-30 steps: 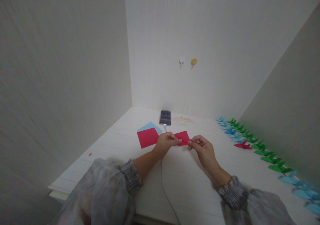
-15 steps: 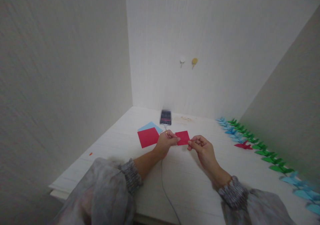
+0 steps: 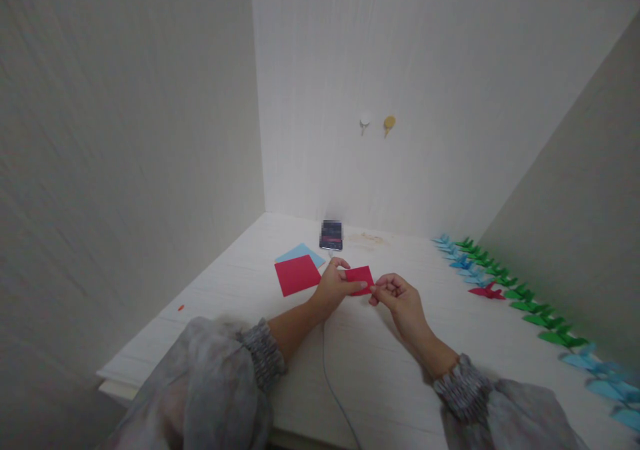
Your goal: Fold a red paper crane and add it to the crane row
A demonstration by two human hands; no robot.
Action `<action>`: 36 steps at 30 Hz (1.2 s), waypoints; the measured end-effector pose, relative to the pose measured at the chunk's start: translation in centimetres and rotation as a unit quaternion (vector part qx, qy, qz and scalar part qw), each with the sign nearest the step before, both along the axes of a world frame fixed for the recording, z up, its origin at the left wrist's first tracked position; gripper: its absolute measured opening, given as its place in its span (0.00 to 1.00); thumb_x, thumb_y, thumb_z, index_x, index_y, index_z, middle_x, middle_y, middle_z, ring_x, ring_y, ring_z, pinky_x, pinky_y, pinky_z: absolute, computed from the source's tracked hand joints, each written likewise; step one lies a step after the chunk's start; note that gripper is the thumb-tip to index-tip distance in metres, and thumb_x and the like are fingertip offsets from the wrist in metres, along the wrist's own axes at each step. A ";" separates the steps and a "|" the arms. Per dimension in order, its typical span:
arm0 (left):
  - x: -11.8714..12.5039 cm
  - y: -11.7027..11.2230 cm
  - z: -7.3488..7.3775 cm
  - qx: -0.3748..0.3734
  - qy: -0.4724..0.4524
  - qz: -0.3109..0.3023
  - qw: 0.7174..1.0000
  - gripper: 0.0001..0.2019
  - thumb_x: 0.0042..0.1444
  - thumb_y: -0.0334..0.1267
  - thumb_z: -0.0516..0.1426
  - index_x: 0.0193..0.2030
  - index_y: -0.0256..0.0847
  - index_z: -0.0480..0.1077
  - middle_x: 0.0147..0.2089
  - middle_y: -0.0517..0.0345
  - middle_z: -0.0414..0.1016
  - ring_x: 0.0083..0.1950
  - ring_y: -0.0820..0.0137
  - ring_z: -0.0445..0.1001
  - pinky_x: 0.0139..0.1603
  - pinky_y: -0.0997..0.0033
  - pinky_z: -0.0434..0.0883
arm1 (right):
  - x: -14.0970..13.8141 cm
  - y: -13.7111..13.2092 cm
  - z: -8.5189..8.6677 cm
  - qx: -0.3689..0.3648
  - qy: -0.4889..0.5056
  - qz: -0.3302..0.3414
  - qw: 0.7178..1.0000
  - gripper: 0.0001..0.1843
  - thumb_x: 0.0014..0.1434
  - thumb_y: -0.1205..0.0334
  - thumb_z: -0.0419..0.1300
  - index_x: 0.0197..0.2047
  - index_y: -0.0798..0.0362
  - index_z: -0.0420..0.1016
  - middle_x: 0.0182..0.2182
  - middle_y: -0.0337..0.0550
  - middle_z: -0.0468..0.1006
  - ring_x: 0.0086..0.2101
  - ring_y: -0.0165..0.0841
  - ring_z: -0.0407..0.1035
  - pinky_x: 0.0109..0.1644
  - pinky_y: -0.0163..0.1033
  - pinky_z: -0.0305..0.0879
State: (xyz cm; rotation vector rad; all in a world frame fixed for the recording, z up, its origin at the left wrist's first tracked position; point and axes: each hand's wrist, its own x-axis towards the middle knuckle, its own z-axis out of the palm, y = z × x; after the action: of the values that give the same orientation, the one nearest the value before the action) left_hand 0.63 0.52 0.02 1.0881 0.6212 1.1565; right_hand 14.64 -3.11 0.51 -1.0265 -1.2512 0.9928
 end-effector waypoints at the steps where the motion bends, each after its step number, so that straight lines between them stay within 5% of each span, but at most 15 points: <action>1: 0.0 0.0 0.0 0.001 0.006 0.004 1.000 0.27 0.31 0.37 0.64 0.34 0.41 0.49 0.23 0.62 0.71 0.22 0.73 0.70 0.24 0.75 0.64 | 0.0 0.0 0.0 0.000 0.000 0.001 1.000 0.09 0.42 0.62 0.62 0.26 0.54 0.65 0.15 0.35 0.71 0.18 0.28 0.66 0.25 0.34 0.61; 25: -0.1 -0.1 0.1 -0.016 -0.049 -0.021 0.998 0.23 0.38 0.37 0.61 0.35 0.41 0.49 0.26 0.63 0.70 0.28 0.73 0.71 0.34 0.67 0.68 | 0.1 0.2 -0.4 0.004 0.043 -0.018 0.999 0.09 0.45 0.63 0.61 0.29 0.53 0.65 0.17 0.34 0.71 0.20 0.27 0.66 0.27 0.32 0.61; 31: -0.4 0.3 0.0 -0.023 -0.048 0.010 0.999 0.23 0.38 0.39 0.60 0.35 0.41 0.49 0.23 0.64 0.69 0.22 0.74 0.69 0.28 0.71 0.67 | -0.8 -0.8 -0.1 0.059 -0.022 0.051 0.997 0.14 0.48 0.60 0.59 0.39 0.50 0.63 0.22 0.34 0.68 0.23 0.28 0.66 0.30 0.35 0.63; 36: -0.7 0.5 0.1 -0.049 -0.022 0.012 0.998 0.21 0.36 0.34 0.60 0.34 0.40 0.52 0.21 0.68 0.66 0.20 0.77 0.66 0.22 0.78 0.63 | 0.7 -0.3 0.0 0.132 -0.102 0.019 0.986 0.13 0.53 0.59 0.54 0.43 0.49 0.65 0.27 0.38 0.65 0.28 0.29 0.63 0.34 0.36 0.62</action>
State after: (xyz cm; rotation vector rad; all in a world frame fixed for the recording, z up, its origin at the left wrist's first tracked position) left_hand -0.04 1.03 0.11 0.9716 0.6505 1.1552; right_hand 15.32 -3.40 0.56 -0.9153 -1.5314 0.7388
